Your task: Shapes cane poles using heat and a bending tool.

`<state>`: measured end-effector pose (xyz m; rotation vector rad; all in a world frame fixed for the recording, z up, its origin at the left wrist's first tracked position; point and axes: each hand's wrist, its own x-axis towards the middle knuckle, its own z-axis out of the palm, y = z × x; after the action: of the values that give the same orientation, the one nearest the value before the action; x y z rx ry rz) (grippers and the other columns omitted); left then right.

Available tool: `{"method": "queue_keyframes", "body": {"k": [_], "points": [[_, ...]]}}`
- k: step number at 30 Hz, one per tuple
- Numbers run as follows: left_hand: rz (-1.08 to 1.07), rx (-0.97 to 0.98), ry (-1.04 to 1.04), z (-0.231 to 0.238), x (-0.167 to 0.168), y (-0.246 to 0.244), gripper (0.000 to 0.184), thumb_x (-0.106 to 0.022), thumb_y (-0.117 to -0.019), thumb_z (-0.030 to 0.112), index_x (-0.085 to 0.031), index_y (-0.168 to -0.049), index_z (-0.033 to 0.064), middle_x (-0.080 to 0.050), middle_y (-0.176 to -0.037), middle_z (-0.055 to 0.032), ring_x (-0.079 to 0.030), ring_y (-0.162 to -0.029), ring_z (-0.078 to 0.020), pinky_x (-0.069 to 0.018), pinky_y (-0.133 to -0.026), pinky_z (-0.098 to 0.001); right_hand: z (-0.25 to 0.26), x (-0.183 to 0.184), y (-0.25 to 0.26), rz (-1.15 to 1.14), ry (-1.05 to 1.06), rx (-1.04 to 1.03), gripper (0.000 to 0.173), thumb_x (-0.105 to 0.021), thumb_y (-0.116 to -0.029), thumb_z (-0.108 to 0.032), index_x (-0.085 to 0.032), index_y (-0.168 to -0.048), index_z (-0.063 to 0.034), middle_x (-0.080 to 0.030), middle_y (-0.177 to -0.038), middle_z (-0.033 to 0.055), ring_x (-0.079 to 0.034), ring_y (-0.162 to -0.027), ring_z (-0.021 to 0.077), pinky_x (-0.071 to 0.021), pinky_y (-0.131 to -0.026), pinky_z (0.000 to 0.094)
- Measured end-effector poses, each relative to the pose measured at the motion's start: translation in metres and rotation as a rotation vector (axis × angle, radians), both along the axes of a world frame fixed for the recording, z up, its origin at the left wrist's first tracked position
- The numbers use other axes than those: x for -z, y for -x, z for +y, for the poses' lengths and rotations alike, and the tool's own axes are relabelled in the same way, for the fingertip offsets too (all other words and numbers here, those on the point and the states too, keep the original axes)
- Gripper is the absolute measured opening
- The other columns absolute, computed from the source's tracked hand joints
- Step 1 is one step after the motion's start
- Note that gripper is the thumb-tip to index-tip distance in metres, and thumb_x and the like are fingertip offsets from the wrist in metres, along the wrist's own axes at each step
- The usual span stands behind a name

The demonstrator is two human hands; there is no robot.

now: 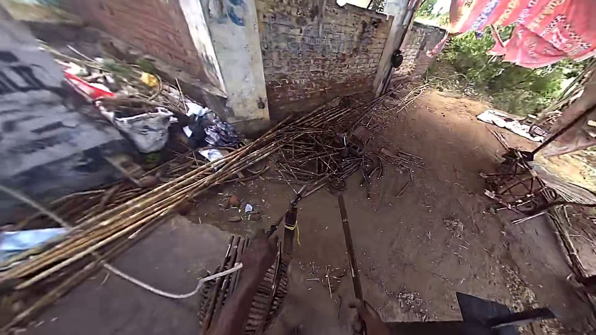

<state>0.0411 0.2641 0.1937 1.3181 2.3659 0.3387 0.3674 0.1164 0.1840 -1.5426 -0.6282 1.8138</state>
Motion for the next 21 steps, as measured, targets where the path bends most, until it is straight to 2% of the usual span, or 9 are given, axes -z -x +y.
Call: {"method": "queue_keyframes", "body": {"k": [2, 6, 9, 12, 14, 17, 21], "points": [[0.044, 0.051, 0.064, 0.019, 0.006, 0.005, 0.06, -0.045, -0.1053, 0.056, -0.058, -0.136, 0.0068, -0.07, -0.118, -0.0227, -0.068, -0.11, -0.0425, -0.0543, -0.089, -0.0631, 0.04, -0.003, 0.015, -0.029, 0.018, -0.059, 0.034, -0.043, -0.111, -0.037, -0.056, -0.121, -0.0079, -0.04, -0.061, -0.0033, -0.038, -0.042, 0.0069, -0.0374, -0.037, 0.0229], [0.079, 0.05, 0.117, 0.041, 0.012, 0.001, 0.057, -0.042, -0.1065, 0.055, -0.061, -0.132, 0.0079, -0.071, -0.116, -0.0207, -0.069, -0.109, -0.0405, -0.0548, -0.087, -0.0619, 0.093, -0.007, 0.038, -0.012, 0.052, -0.15, 0.021, -0.05, -0.1094, -0.029, -0.053, -0.109, -0.0082, -0.036, -0.058, -0.0038, -0.036, -0.04, 0.0063, -0.0367, -0.036, 0.0221], [0.102, -0.017, 0.098, 0.053, 0.019, -0.006, 0.059, -0.041, -0.106, 0.057, -0.06, -0.135, 0.0081, -0.072, -0.111, -0.0206, -0.07, -0.105, -0.0407, -0.0554, -0.085, -0.0613, 0.135, -0.001, 0.046, -0.032, 0.058, -0.197, 0.021, -0.054, -0.108, -0.029, -0.052, -0.107, -0.0085, -0.037, -0.058, -0.0032, -0.038, -0.04, 0.0069, -0.0388, -0.037, 0.0225], [0.105, -0.08, 0.134, 0.058, 0.015, -0.012, 0.055, -0.034, -0.108, 0.053, -0.064, -0.125, 0.0094, -0.072, -0.11, -0.0194, -0.07, -0.106, -0.039, -0.0552, -0.085, -0.0588, 0.178, 0.002, 0.055, -0.046, 0.038, -0.233, 0.022, -0.055, -0.1076, -0.029, -0.052, -0.106, -0.0078, -0.037, -0.059, -0.0026, -0.038, -0.04, 0.0076, -0.0403, -0.037, 0.0234], [0.072, -0.138, 0.152, 0.061, 0.013, -0.016, 0.058, -0.031, -0.1084, 0.052, -0.067, -0.121, 0.0083, -0.072, -0.114, -0.0182, -0.069, -0.11, -0.0369, -0.0547, -0.088, -0.0575, 0.203, 0.005, 0.055, -0.071, 0.015, -0.26, 0.023, -0.056, -0.1071, -0.031, -0.053, -0.106, -0.008, -0.037, -0.058, -0.0025, -0.038, -0.04, 0.0079, -0.0401, -0.036, 0.0238], [-0.016, -0.205, 0.171, 0.064, 0.013, -0.014, 0.062, -0.027, -0.1084, 0.054, -0.069, -0.121, 0.0096, -0.072, -0.119, -0.0171, -0.068, -0.115, -0.0347, -0.0535, -0.092, -0.0565, 0.213, 0.014, 0.039, -0.128, -0.003, -0.31, 0.022, -0.058, -0.1062, -0.031, -0.053, -0.107, -0.0091, -0.037, -0.058, -0.0026, -0.038, -0.04, 0.0084, -0.0392, -0.036, 0.0243], [-0.092, -0.251, 0.156, 0.065, 0.017, -0.016, 0.061, -0.031, -0.1083, 0.053, -0.07, -0.121, 0.009, -0.071, -0.12, -0.02, -0.068, -0.114, -0.0379, -0.0527, -0.091, -0.06, 0.179, 0.033, -0.009, -0.166, -0.009, -0.366, 0.017, -0.058, -0.1056, -0.024, -0.052, -0.106, -0.0076, -0.038, -0.056, -0.0022, -0.039, -0.04, 0.0088, -0.0392, -0.037, 0.025]]}}
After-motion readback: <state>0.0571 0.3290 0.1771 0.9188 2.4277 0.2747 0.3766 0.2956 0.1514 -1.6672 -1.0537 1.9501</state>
